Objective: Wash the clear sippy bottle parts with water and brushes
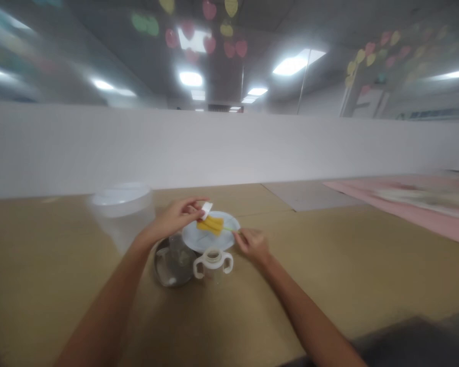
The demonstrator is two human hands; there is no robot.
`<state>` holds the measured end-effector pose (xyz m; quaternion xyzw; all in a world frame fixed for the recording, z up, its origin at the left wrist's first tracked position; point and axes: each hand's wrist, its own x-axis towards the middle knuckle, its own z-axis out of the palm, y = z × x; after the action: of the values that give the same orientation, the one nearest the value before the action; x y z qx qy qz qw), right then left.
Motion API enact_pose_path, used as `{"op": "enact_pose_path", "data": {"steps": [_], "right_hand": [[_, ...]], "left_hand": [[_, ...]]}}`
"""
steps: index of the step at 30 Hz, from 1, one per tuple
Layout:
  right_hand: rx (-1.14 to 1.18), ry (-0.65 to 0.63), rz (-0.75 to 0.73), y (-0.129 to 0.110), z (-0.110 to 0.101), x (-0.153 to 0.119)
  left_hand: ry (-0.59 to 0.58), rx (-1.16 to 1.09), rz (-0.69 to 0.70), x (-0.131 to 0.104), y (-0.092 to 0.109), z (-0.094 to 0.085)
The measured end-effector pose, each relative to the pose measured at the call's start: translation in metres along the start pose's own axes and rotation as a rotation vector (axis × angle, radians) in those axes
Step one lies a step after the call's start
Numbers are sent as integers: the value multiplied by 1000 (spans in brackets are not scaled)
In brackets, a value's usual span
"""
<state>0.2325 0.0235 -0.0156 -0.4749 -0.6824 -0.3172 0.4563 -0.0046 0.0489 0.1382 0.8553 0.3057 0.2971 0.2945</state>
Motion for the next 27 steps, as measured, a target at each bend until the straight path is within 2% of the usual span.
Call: {"op": "enact_pose_path", "data": {"steps": [6, 10, 12, 16, 22, 24, 27], "right_hand": [[44, 14, -57, -3, -3, 1], [85, 79, 30, -1, -5, 3], [76, 92, 89, 1, -5, 4], [72, 27, 127, 1, -4, 4], [-9, 8, 142, 3, -1, 4], [-49, -31, 91, 5, 0, 4], [-61, -44, 15, 7, 1, 2]], "left_hand": [[77, 199, 72, 2, -5, -2], [108, 343, 27, 2, -7, -6], [70, 294, 19, 1, -5, -8], [-43, 38, 62, -4, 4, -12], [-21, -83, 69, -7, 13, -17], [-13, -7, 46, -9, 13, -19], [-46, 329, -85, -12, 12, -21]]}}
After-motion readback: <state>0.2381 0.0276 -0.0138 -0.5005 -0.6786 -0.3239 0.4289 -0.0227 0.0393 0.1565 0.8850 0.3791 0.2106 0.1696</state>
